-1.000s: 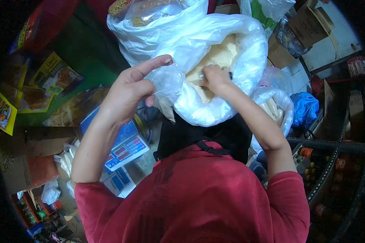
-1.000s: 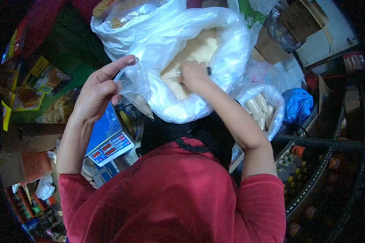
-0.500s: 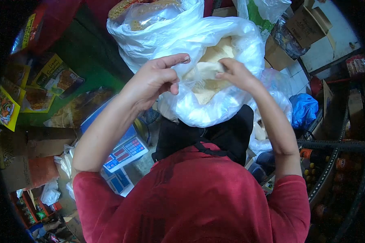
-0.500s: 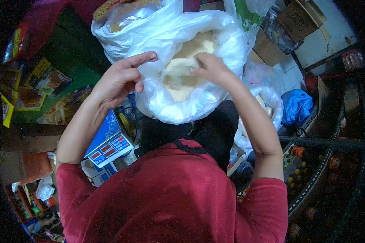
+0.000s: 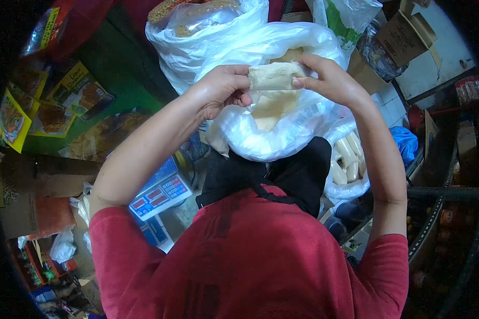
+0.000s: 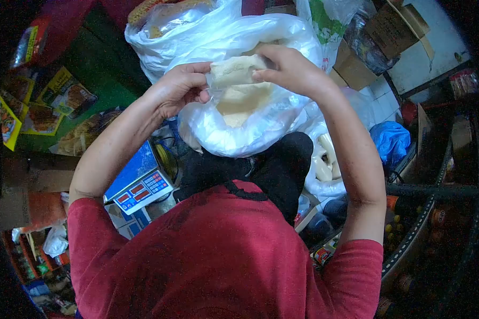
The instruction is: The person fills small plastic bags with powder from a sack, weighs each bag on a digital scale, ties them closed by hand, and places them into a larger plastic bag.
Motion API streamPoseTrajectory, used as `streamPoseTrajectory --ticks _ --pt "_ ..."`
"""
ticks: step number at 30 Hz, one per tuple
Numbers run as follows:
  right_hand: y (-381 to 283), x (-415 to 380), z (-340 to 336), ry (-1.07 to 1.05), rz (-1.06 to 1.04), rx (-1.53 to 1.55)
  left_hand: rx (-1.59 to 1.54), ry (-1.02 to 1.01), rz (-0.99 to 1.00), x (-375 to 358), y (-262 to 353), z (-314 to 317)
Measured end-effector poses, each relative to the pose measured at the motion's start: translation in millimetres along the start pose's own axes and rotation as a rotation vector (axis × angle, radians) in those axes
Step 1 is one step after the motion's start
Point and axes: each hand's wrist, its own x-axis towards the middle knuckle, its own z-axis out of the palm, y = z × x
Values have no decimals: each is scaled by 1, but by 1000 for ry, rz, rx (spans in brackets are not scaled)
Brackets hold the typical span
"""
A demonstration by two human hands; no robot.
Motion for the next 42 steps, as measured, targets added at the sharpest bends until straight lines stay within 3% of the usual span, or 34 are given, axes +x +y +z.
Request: streamPoseTrajectory --ticks 8,11,13,14,16,20,23,26,29,32,33,35,36,38,42 --pt "-16 9 -5 -129 45 -148 16 83 7 -5 0 5" --pt "-12 25 -4 -229 55 -151 82 -28 -14 5 -1 7" --pt "-19 35 -2 -306 81 -433 103 -37 -41 12 -4 9" --pt "-31 37 -2 -305 82 -433 104 -38 -40 10 -2 12" --pt "-56 38 -2 -358 63 -791 101 63 0 5 0 18" --pt "-70 44 -2 -339 12 -914 153 56 12 3 4 10" --pt "-48 48 4 -318 0 -775 213 48 4 6 6 3" --pt "-1 35 22 -274 -67 -303 365 17 31 8 10 5" --pt "37 13 60 -224 105 167 579 15 35 4 21 7" --pt "49 -1 82 -121 127 379 1109 -80 -83 8 40 16" --pt "50 -2 85 -118 122 391 1118 -78 -94 10 43 20" --pt "49 -3 86 -66 121 330 1608 -115 -126 17 47 27" --pt "51 -3 86 -61 116 338 1617 -114 -132 23 44 24" --pt "55 -5 87 -30 78 389 2013 -260 57 35 36 13" --pt "59 -8 86 6 61 443 2062 -267 -55 34 43 23"
